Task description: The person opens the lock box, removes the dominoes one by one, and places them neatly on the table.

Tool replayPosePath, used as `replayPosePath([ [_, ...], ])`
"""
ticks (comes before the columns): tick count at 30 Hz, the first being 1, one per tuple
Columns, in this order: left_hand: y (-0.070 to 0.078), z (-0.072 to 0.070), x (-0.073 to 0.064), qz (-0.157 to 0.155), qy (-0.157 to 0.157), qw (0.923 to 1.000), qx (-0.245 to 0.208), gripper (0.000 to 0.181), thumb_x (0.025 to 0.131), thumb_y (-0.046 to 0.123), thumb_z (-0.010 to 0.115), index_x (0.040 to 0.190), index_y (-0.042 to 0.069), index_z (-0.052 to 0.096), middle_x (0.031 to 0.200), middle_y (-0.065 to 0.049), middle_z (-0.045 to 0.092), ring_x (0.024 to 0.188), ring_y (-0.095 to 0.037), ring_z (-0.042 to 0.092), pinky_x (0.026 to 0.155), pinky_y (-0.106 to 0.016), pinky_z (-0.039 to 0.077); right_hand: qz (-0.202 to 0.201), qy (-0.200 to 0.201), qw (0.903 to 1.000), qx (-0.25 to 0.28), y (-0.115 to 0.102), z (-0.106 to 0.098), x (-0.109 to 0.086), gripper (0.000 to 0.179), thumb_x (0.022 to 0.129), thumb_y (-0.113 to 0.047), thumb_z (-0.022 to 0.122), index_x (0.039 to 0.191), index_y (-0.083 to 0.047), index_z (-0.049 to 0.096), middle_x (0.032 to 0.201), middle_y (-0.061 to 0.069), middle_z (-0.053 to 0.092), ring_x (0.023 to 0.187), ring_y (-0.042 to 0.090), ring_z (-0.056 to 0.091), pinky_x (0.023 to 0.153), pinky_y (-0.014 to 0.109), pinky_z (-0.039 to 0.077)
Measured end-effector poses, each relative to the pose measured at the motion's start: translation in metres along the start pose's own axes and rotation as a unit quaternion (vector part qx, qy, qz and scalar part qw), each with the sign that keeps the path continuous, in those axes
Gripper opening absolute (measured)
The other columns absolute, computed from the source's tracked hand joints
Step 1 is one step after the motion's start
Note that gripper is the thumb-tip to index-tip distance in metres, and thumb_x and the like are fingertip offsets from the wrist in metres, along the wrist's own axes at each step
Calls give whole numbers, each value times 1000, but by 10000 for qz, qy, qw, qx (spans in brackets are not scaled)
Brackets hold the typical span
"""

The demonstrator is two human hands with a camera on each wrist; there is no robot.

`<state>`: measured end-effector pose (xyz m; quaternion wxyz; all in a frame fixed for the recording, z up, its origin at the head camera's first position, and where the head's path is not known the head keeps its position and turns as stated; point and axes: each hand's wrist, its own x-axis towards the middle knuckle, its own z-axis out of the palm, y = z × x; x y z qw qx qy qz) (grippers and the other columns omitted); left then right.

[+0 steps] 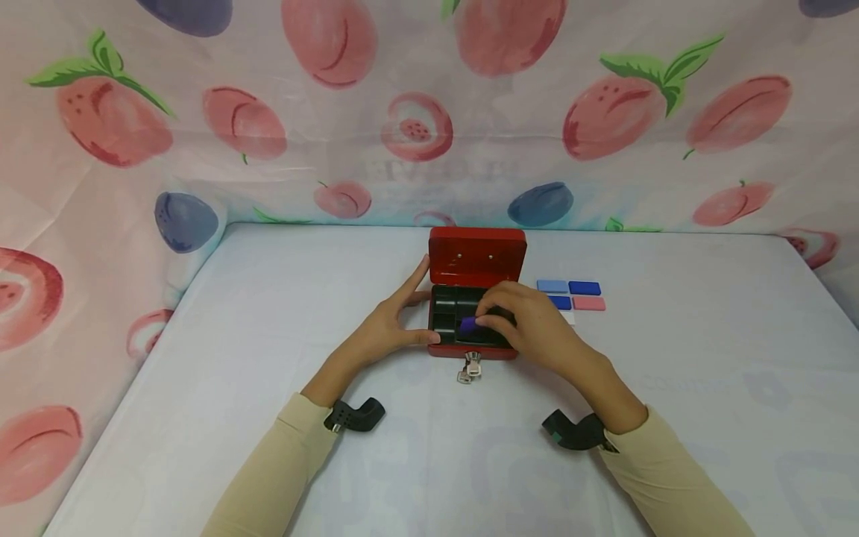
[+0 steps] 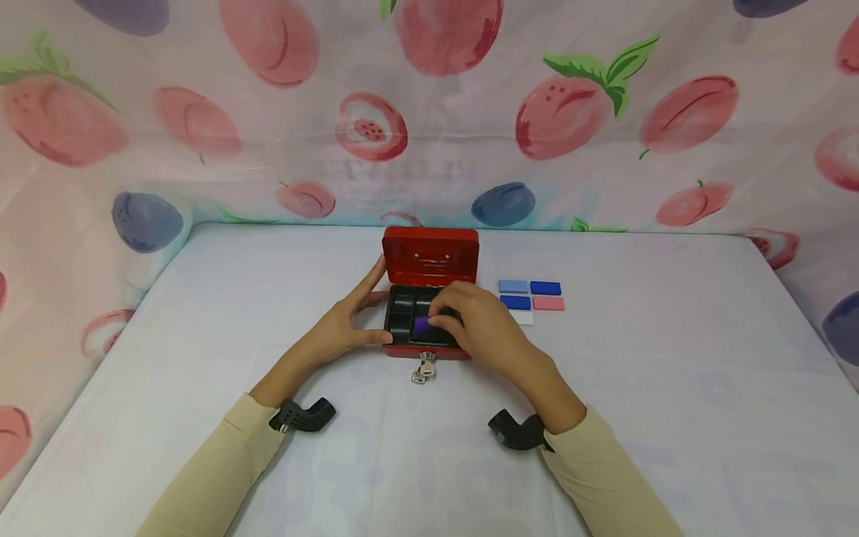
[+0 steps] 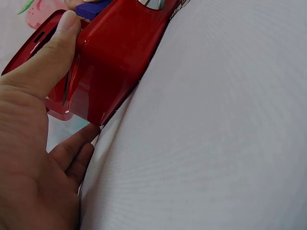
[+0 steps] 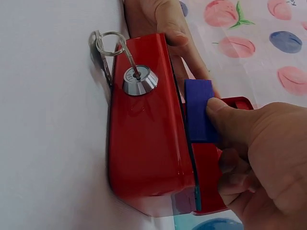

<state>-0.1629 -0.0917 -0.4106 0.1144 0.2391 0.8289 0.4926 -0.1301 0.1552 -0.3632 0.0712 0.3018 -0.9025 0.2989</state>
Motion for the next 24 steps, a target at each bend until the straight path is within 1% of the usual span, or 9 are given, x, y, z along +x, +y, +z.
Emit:
replayPosePath([
  [5,-1,0,0,89,-3,10000,15,102,66,44,75,138,49,3,133,6,41,124,-6,30,101,-48,20,194,21,9998,-19,-1,-2,-1,9,82,-21,64,90,-19,60,86,-6,60,77,11,52,72,31,48],
  [10,-2,0,1,136,3,9999,16,102,66,43,75,138,49,3,134,6,40,125,-7,30,101,-48,20,159,190,9997,66,1,-4,-2,11,82,-17,65,92,-18,60,85,-6,59,75,11,51,70,30,47],
  [17,-3,1,1,104,18,9999,24,101,66,44,74,138,49,3,132,7,42,125,-7,29,101,-48,20,227,159,9995,152,2,-6,-4,17,82,-14,65,98,-18,61,88,-7,58,76,9,51,66,26,48],
  [20,-1,0,0,119,11,9999,28,101,67,44,74,138,48,3,132,7,42,125,-8,29,101,-48,20,141,215,9996,153,3,-6,-5,21,82,-12,64,102,-19,61,92,-7,58,80,8,51,68,25,48],
  [23,2,0,-1,169,-44,9998,10,101,69,39,75,139,46,2,133,2,41,127,-13,28,101,-51,19,-40,303,9993,202,5,-7,-6,25,83,-9,63,106,-19,62,96,-6,57,84,8,52,70,26,49],
  [24,6,-1,-2,180,-58,9998,-14,101,70,36,75,139,45,2,134,-1,41,127,-15,28,101,-51,19,-105,320,9992,195,6,-7,-6,26,83,-8,63,106,-18,63,98,-6,57,86,8,53,70,27,49],
])
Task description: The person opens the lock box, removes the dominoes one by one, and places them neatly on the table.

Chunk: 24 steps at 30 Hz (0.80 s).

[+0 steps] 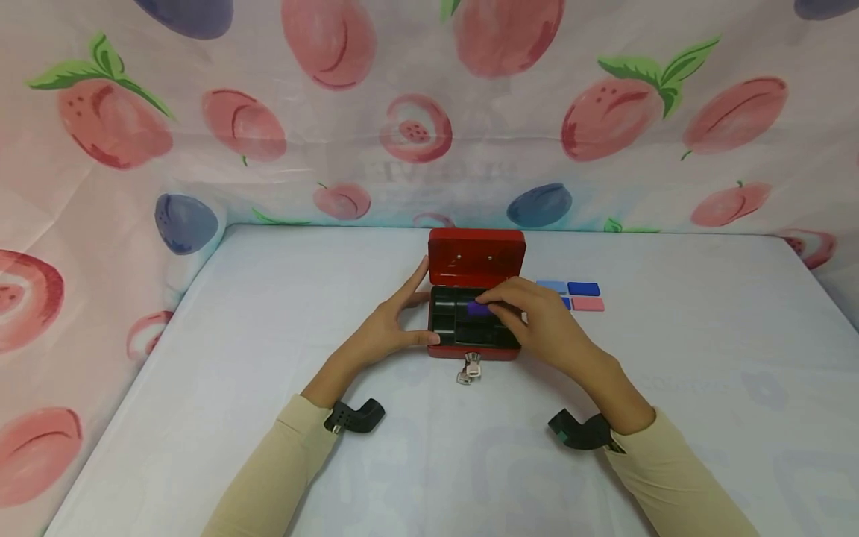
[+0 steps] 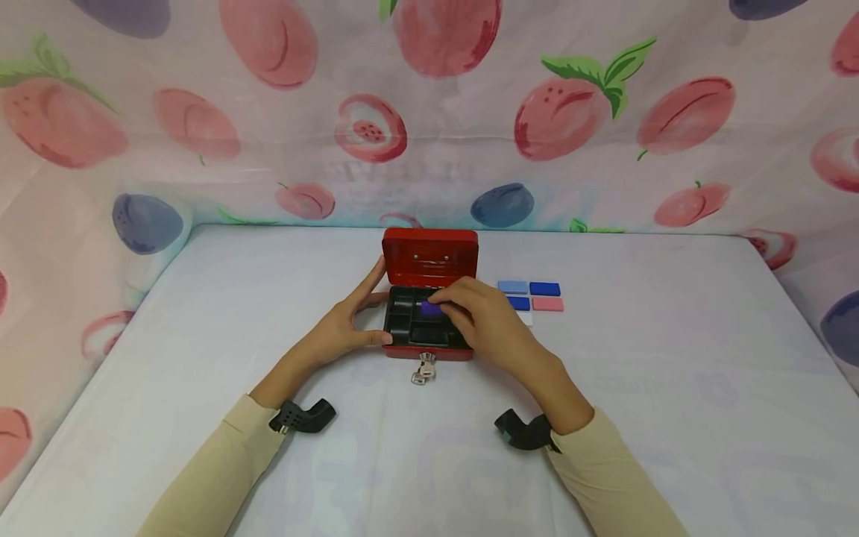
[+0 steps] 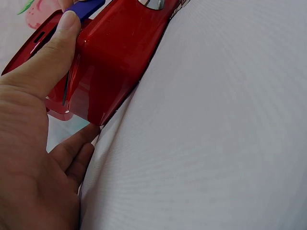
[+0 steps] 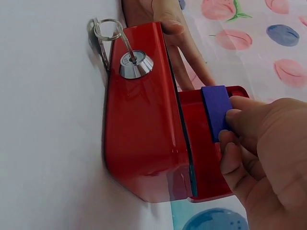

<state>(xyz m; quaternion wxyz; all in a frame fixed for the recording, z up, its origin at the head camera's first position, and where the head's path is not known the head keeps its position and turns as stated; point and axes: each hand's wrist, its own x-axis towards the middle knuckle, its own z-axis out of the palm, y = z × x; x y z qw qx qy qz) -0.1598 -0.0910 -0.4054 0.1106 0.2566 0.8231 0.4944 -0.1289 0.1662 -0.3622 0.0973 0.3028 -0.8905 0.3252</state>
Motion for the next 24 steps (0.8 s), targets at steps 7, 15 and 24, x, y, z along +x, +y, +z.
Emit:
replayPosePath([
  [7,26,-4,-8,37,-30,9999,-121,99,73,23,74,143,35,5,135,-11,39,127,-23,29,101,-50,18,-206,78,9998,-21,2,-3,-1,26,83,-6,62,106,-17,64,100,-4,57,89,10,54,76,30,49],
  [15,3,-1,-2,-100,37,9999,-46,101,69,36,75,139,46,3,133,3,41,126,-11,29,102,-47,19,-208,176,9996,-104,7,-11,-8,28,82,-4,63,107,-18,64,94,-7,56,78,6,50,61,23,46],
  [24,15,-2,-6,89,-1,9999,-123,99,72,28,74,142,39,4,134,-6,41,127,-20,28,101,-51,19,-624,682,9954,-245,24,-24,-17,33,75,5,66,101,-15,67,93,-5,60,81,6,56,65,16,45],
])
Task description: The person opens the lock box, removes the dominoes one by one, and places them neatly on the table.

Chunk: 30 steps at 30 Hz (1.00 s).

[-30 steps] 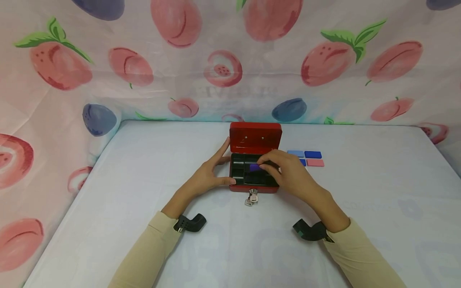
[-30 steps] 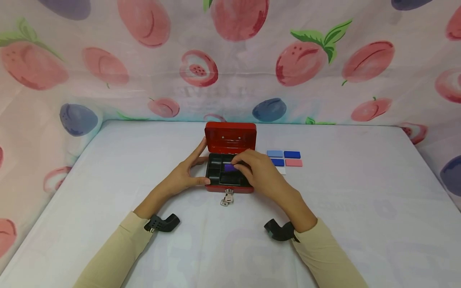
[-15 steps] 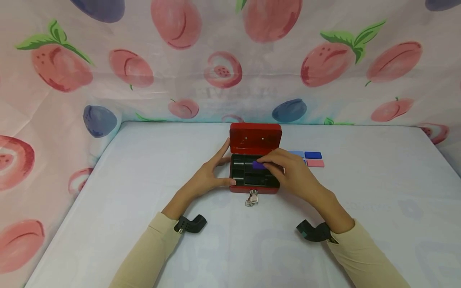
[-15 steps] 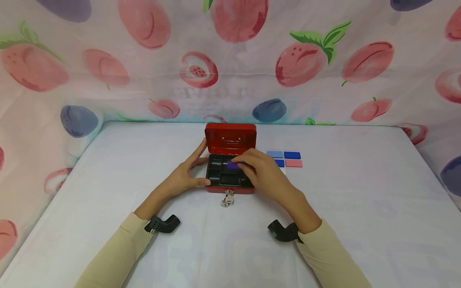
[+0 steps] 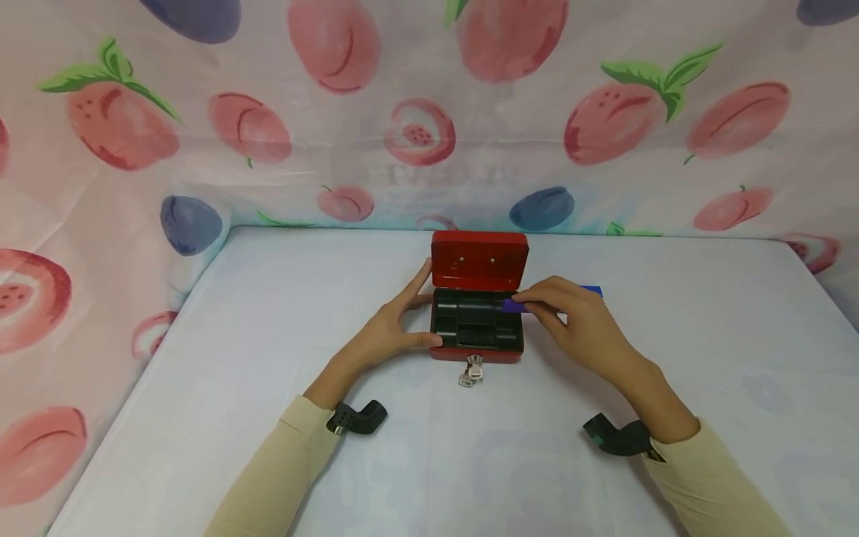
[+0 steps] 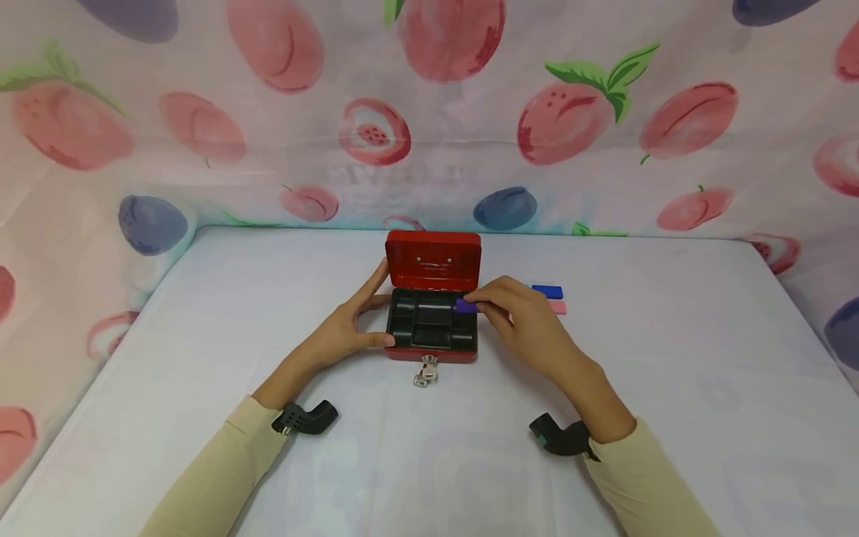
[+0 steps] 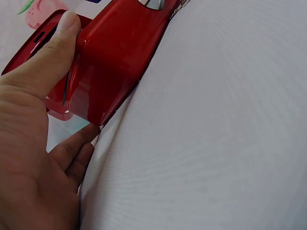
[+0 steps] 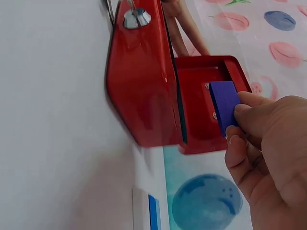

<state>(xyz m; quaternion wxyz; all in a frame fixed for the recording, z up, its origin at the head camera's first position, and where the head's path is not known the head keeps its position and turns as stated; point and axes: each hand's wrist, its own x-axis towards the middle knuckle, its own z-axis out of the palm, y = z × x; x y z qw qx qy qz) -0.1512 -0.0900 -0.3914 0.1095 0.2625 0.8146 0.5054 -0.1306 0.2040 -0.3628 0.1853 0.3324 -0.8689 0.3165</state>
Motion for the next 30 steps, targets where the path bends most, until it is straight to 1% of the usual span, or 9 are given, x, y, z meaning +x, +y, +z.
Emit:
replayPosePath([
  [2,6,-1,-1,48,-21,10000,-9,99,73,25,74,143,35,5,134,-10,41,127,-23,28,101,-52,19,47,24,10000,-46,1,-5,-2,34,74,6,67,101,-15,67,93,-5,61,80,6,56,66,15,45],
  [5,8,-2,-2,40,-43,10000,11,99,73,24,74,143,34,4,134,-10,40,127,-23,29,101,-51,19,132,64,9998,-103,2,-12,-4,36,73,7,67,101,-15,67,92,-5,61,81,5,55,68,13,44],
  [9,-11,1,4,6,18,10000,79,100,70,35,74,141,42,4,133,0,41,126,-13,30,101,-49,20,216,93,9996,-170,5,-19,-8,38,71,9,68,100,-15,67,92,-6,61,82,4,54,69,11,44],
  [12,-24,3,7,-44,66,9999,140,101,67,41,75,139,48,3,131,7,42,124,-6,30,101,-47,21,293,75,9992,-246,8,-23,-12,38,71,8,69,100,-15,67,92,-6,61,81,3,54,68,11,44],
  [15,-19,3,6,-79,59,9999,114,101,68,38,75,139,47,3,132,5,42,124,-7,30,101,-47,22,375,60,9987,-354,11,-25,-17,37,72,7,69,100,-16,66,93,-6,60,81,3,53,68,11,43],
  [21,4,0,-1,-48,19,10000,-8,99,72,25,74,142,38,5,133,-7,41,126,-18,31,101,-49,22,425,89,9980,-458,15,-30,-24,36,72,6,69,100,-16,67,92,-6,60,79,3,53,67,9,42],
  [23,8,0,-2,-72,7,10000,5,99,73,23,74,142,36,5,134,-8,41,126,-19,31,100,-49,22,441,92,9978,-484,17,-31,-26,37,71,7,70,99,-16,67,91,-6,60,77,2,53,67,8,42],
  [27,9,-1,-3,-116,-3,9999,-9,99,73,22,74,143,36,5,134,-8,40,125,-20,31,100,-50,23,504,67,9973,-534,21,-34,-31,39,70,7,70,100,-17,67,91,-6,60,76,2,53,66,7,41],
  [30,3,0,-1,-115,20,9999,-27,99,72,26,74,142,39,6,134,-6,41,126,-18,31,100,-50,22,562,80,9966,-604,25,-36,-36,39,70,7,70,101,-17,67,91,-6,60,76,2,52,66,7,41],
])
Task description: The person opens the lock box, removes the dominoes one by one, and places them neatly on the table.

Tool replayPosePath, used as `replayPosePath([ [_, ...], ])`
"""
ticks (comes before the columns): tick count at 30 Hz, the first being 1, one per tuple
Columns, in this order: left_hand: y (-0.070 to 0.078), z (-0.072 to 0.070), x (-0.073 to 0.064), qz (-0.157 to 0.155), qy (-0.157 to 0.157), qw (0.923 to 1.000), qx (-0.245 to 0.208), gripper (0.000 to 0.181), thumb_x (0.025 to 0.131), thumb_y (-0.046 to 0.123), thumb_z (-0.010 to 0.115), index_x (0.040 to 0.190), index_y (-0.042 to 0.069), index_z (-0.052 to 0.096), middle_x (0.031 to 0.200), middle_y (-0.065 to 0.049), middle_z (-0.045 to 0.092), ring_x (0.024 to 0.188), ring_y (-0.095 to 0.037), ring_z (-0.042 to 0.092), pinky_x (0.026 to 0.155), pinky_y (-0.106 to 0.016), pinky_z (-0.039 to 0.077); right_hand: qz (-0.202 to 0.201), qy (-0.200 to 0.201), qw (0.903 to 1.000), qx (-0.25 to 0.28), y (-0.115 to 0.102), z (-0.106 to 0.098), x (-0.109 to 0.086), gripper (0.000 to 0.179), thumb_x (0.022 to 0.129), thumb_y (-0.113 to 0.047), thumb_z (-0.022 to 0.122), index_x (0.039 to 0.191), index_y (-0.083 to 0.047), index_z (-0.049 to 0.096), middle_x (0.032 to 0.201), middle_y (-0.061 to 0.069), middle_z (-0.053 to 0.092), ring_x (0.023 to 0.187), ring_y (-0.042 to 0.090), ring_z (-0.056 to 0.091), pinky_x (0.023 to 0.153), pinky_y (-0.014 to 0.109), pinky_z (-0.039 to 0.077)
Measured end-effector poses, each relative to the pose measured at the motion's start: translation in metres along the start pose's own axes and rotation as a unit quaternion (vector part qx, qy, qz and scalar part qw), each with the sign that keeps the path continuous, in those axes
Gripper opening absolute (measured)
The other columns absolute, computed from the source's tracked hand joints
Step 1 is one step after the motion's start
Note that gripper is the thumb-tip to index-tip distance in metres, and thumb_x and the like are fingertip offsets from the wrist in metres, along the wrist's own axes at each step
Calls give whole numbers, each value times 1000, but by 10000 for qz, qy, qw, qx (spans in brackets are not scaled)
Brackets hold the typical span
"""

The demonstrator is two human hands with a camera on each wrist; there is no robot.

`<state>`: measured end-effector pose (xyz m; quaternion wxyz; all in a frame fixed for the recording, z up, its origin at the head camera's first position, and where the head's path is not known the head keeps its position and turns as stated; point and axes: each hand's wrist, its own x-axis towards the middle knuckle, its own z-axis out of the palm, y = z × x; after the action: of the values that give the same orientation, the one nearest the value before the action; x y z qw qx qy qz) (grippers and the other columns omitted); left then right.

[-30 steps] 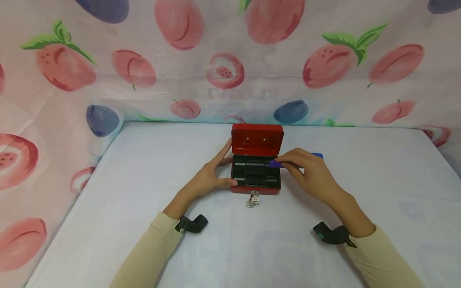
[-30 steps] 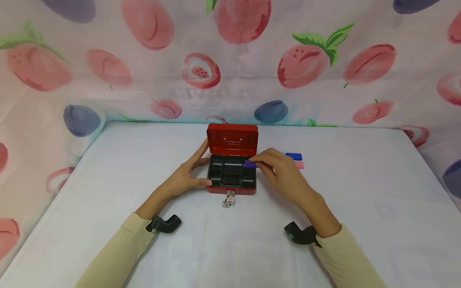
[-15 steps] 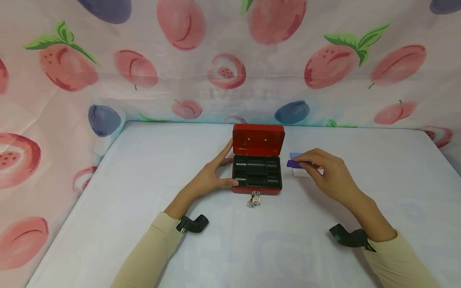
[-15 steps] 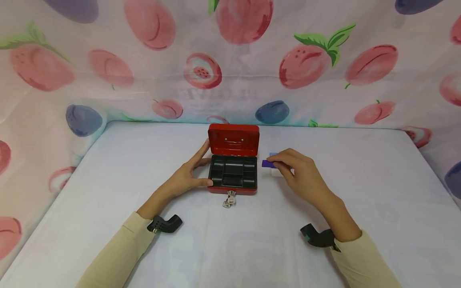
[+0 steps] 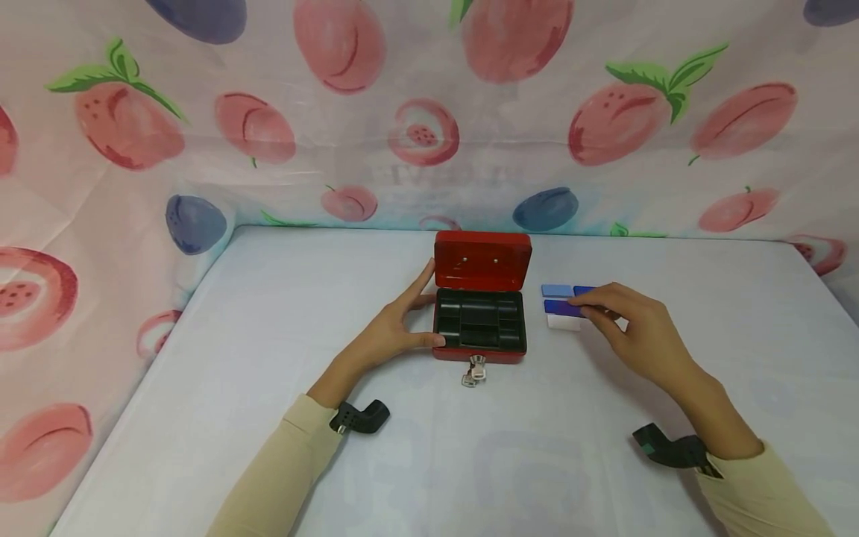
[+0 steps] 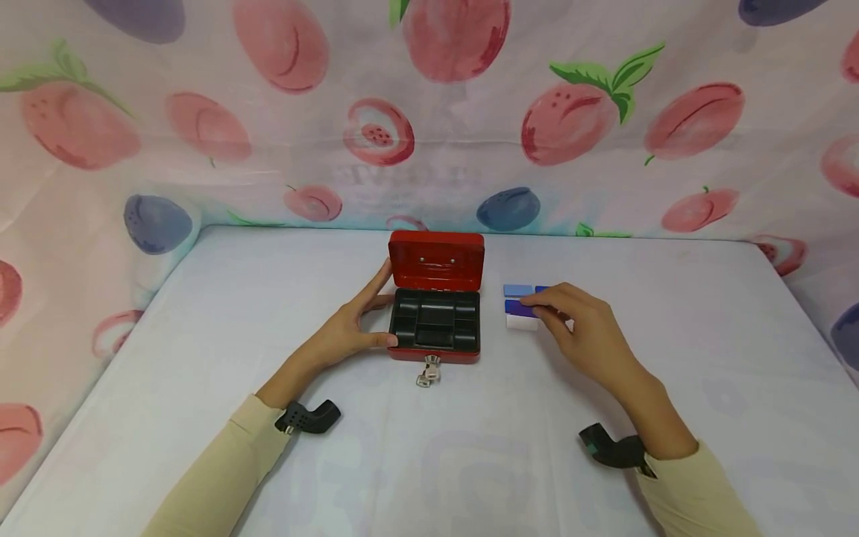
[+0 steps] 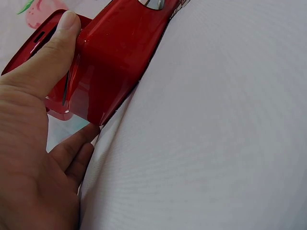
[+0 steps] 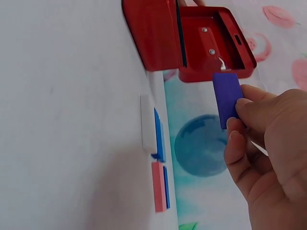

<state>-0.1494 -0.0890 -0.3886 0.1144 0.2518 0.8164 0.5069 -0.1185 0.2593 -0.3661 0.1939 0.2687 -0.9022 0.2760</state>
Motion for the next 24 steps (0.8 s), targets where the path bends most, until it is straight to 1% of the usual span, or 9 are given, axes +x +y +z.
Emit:
replayPosePath([
  [6,-23,3,8,-59,60,9998,206,101,67,41,75,138,48,3,132,6,42,124,-6,31,101,-46,22,82,51,9999,-65,9,-2,-8,38,70,7,70,101,-15,67,91,-5,60,76,4,52,64,8,41],
  [10,-27,3,9,-29,63,9998,209,101,66,43,75,138,49,3,132,7,42,123,-5,31,100,-47,23,149,18,9999,15,15,-2,-13,41,71,7,70,104,-17,67,91,-5,60,78,4,52,65,8,41],
  [12,-25,3,8,-42,51,9998,198,101,67,43,75,138,49,3,132,7,42,123,-6,31,100,-47,23,177,17,9998,5,16,-3,-14,42,71,7,69,105,-18,66,90,-6,60,78,4,51,65,8,41],
  [14,-20,3,7,-82,36,9998,171,101,67,41,75,138,48,3,132,6,41,124,-7,31,101,-46,23,222,7,9998,-5,19,-4,-16,43,71,7,69,105,-19,66,91,-7,60,78,3,50,65,8,40],
  [20,2,0,0,10,-9,10000,52,99,72,26,74,142,37,5,134,-8,40,126,-20,31,100,-50,22,318,-38,9995,-58,30,-5,-25,40,74,3,68,106,-21,66,93,-5,60,79,6,50,65,11,41],
  [24,7,-2,-1,-15,-29,10000,77,99,73,23,74,143,35,5,134,-9,40,126,-21,32,100,-49,23,387,-65,9991,-156,29,-8,-27,37,74,4,68,104,-19,66,95,-3,61,78,6,50,64,10,39],
])
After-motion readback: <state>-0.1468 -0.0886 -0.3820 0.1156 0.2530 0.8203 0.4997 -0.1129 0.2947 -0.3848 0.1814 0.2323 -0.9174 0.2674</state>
